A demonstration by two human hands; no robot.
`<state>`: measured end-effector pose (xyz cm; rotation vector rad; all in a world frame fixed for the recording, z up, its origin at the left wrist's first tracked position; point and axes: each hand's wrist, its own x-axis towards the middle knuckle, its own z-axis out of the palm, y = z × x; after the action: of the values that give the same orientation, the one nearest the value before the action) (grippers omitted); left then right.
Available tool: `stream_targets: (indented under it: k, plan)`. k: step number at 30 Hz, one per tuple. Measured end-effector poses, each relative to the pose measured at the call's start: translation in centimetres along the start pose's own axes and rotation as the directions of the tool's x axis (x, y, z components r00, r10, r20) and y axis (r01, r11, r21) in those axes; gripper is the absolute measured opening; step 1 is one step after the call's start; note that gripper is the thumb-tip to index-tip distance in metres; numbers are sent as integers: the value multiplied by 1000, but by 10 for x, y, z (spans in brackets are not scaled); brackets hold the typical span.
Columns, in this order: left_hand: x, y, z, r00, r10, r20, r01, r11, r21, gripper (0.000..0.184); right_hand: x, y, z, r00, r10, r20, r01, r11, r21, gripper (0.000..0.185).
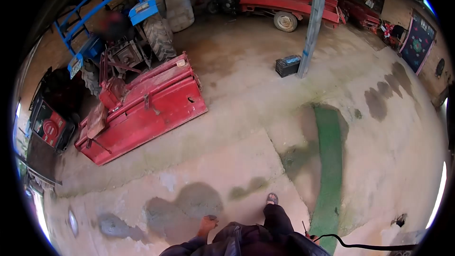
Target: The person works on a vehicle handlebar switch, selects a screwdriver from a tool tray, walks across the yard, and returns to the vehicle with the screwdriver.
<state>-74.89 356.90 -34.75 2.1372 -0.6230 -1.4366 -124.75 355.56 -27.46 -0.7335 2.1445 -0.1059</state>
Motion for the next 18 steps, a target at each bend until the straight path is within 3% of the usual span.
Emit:
stream_targets:
  k: [1,3,4,5,7,13,16,18]
  plan:
    - [-4,7,5,999,-41,-10,42,999,32,32,55,12,2,996,-55,64,30,938,344,26]
    - [-20,33,12,997,-42,-59,45,998,42,32,111,-19,-14,984,-162,68,125,917,378,28]
    - [-28,46,18,994,-44,-99,49,997,55,32,113,-68,-41,976,-211,44,208,976,61,30]
    - [-22,38,23,993,-58,-102,63,997,43,32,137,-92,-51,973,-225,46,222,973,60,27]
    - [5,-11,31,986,123,-109,-108,985,134,33,181,-146,-68,961,-277,18,274,958,79,27]
    - [62,31,50,990,-94,-101,98,995,36,32,239,-314,-77,917,-399,-8,394,903,168,30]
    - [132,59,57,994,-84,-71,86,996,17,31,262,-367,-63,896,-444,1,435,878,203,30]
    - [195,85,59,999,-14,-48,15,1000,12,31,270,-400,-54,901,-430,62,427,903,51,30]
